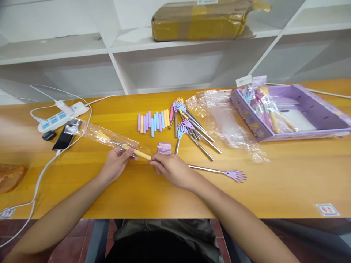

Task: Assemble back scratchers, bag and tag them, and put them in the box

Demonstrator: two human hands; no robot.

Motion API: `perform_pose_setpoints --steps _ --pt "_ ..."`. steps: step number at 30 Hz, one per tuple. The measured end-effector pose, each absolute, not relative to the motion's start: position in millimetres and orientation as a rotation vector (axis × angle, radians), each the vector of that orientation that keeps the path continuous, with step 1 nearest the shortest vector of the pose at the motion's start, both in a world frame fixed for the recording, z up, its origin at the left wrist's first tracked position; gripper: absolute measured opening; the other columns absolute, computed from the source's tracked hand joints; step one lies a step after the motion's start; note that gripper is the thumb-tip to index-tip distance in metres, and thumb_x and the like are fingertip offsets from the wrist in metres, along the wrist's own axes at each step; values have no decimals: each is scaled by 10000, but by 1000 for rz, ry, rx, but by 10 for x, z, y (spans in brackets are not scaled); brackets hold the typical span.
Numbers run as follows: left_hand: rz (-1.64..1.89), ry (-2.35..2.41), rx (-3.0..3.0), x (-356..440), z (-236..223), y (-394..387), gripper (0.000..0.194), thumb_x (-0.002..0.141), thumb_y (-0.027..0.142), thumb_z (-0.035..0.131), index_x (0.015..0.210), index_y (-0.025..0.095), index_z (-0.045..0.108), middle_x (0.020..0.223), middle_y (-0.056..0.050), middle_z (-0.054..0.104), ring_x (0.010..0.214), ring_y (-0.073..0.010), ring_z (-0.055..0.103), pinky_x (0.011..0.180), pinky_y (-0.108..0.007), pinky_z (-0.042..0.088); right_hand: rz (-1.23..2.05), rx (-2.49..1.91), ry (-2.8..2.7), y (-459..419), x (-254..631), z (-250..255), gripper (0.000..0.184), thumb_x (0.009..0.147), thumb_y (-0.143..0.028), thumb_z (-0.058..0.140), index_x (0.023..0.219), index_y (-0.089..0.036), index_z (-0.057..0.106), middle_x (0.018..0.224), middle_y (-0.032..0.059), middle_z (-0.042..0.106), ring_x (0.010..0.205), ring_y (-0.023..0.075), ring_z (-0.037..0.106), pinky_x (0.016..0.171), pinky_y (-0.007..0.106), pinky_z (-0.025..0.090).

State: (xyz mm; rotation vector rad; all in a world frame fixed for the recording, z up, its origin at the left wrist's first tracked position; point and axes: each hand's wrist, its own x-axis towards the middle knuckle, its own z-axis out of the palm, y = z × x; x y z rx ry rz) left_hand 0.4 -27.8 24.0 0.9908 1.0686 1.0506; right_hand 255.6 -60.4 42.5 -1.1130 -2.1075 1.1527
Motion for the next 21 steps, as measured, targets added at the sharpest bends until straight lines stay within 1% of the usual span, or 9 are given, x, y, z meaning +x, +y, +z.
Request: perform_pose_setpoints --steps 3,7,11,15,17,21 --pt "1076 1056 945 0 270 -253 438 710 515 1010 877 152 829 874 -53 822 686 -139 724 746 -272 609 1135 -1086 -2103 -599 2570 427 350 1182 -401 363 1040 -216 623 803 8 661 722 148 607 731 267 439" --pt "1003 1018 969 4 261 -284 449 742 530 988 915 146 832 831 -57 812 700 -167 734 753 -305 614 1064 -1174 -2129 -592 2559 374 256 1149 -361 457 1037 -216 636 800 2 671 685 144 598 686 264 417" --pt "937 1005 1047 -16 193 -318 422 798 545 950 890 154 821 798 -64 810 739 -190 755 766 -308 612 1033 -1184 -2139 -609 2558 389 199 1122 -307 497 1055 -220 663 886 20 713 731 149 618 699 269 422" --pt "930 1004 1074 -31 152 -320 418 826 557 925 890 160 810 807 -68 813 760 -203 762 776 -320 617 1056 -1183 -2147 -640 2569 464 122 1067 -277 583 1120 -219 676 794 -5 674 666 149 587 649 273 401" --pt "947 1010 1066 -31 151 -316 418 825 552 927 907 160 809 795 -61 808 745 -198 759 768 -315 614 1069 -1186 -2131 -647 2572 479 134 1062 -287 599 1146 -215 675 782 -9 668 660 149 588 643 274 403" --pt "952 1018 1040 -28 167 -310 412 837 547 920 926 160 811 768 -54 799 719 -190 753 759 -311 608 1046 -1185 -2141 -637 2573 450 185 1112 -341 543 1156 -217 673 819 0 669 682 149 589 667 279 409"
